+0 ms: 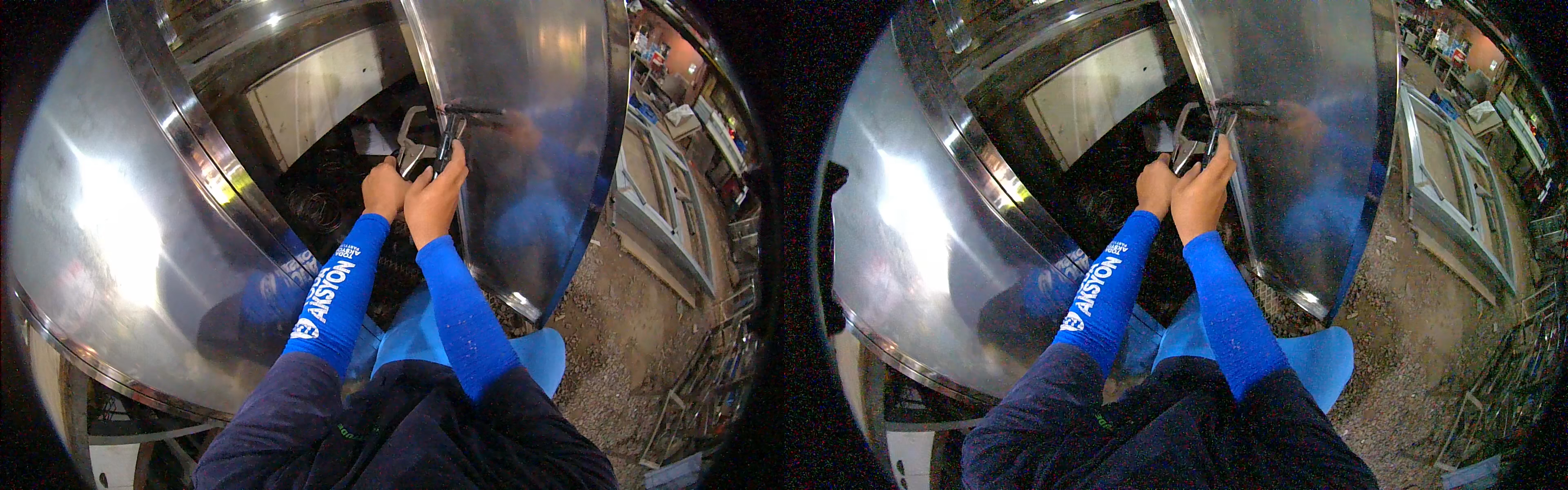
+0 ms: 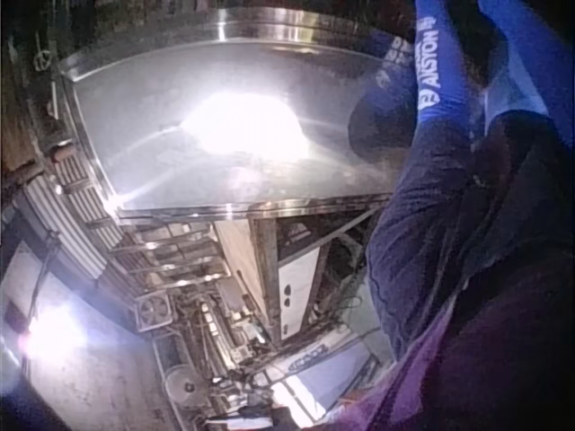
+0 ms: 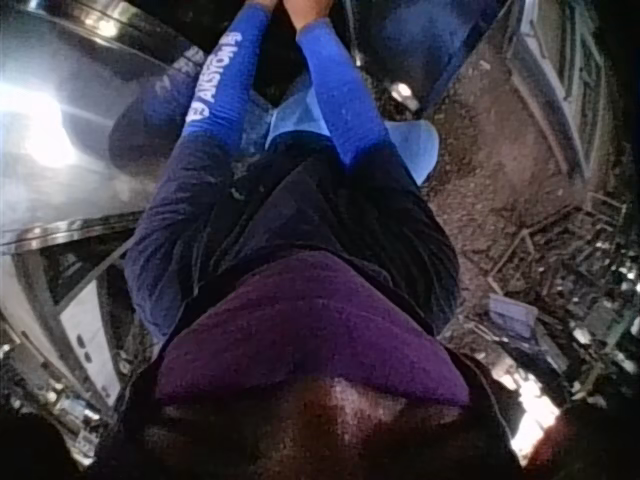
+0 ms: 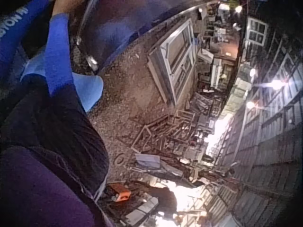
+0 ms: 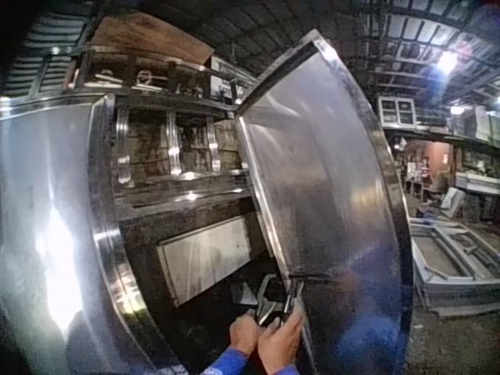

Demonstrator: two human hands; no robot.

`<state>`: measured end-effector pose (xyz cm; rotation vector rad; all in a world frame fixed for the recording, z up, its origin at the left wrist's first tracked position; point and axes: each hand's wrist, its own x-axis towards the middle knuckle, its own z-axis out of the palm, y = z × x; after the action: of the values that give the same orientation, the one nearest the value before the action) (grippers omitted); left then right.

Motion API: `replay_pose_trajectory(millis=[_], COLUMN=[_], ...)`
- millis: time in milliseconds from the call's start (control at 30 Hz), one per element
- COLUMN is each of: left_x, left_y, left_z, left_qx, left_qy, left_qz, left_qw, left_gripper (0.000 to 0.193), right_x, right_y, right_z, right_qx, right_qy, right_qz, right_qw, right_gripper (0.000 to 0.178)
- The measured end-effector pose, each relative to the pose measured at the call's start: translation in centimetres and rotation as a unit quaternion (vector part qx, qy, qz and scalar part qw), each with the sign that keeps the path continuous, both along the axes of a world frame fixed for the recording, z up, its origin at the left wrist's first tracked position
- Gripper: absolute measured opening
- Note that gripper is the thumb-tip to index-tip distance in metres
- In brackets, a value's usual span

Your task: The person uses a welding torch to join metal frame pieces together. They hold the frame with one hand and apply the torch with the other, creating welds along the seams. The person repositions the frame and continues welding different sections.

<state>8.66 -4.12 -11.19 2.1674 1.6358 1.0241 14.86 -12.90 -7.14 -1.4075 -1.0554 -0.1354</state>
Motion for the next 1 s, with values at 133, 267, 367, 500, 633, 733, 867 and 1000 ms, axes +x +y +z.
replay_pose_trajectory(millis=[133, 267, 367, 500, 633, 733, 867, 1000], left_x=[0.0, 0.0, 0.3, 0.1, -0.2, 0.2, -0.2, 0.2], left_y=[-0.4, -0.1, -0.1, 0.2, 0.7, 0.3, 1.3, 1.7], left_z=[0.6, 0.3, 0.1, -0.3, -0.7, -0.4, -0.8, -1.9], left_qx=[-0.018, -0.024, -0.021, -0.009, -0.007, -0.029, -0.071, -0.025], left_qy=[-0.009, -0.013, -0.011, 0.002, 0.011, 0.008, 0.041, 0.014], left_qz=[-0.003, -0.011, 0.003, 0.009, 0.004, -0.003, 0.014, 0.009], left_qw=[1.000, 1.000, 1.000, 1.000, 1.000, 1.000, 0.997, 1.000], left_gripper=[0.062, 0.061, 0.055, 0.046, 0.055, 0.061, 0.072, 0.072], right_x=[0.0, 0.1, 0.3, 0.2, 0.0, 0.4, -0.1, 0.3], right_y=[-0.2, -0.1, 0.2, 0.3, 0.4, 0.4, -0.4, 0.4], right_z=[-0.1, -0.1, -0.4, -0.3, -0.3, -0.5, 0.5, -0.4], right_qx=[-0.001, -0.011, -0.004, -0.005, -0.007, -0.011, -0.033, 0.023], right_qy=[-0.013, 0.004, -0.007, -0.011, -0.013, -0.026, 0.021, -0.030], right_qz=[-0.008, -0.009, -0.011, -0.009, -0.011, -0.014, 0.026, -0.025], right_qw=[1.000, 1.000, 1.000, 1.000, 1.000, 1.000, 0.999, 0.999], right_gripper=[0.063, 0.063, 0.062, 0.062, 0.064, 0.072, 0.086, 0.067])
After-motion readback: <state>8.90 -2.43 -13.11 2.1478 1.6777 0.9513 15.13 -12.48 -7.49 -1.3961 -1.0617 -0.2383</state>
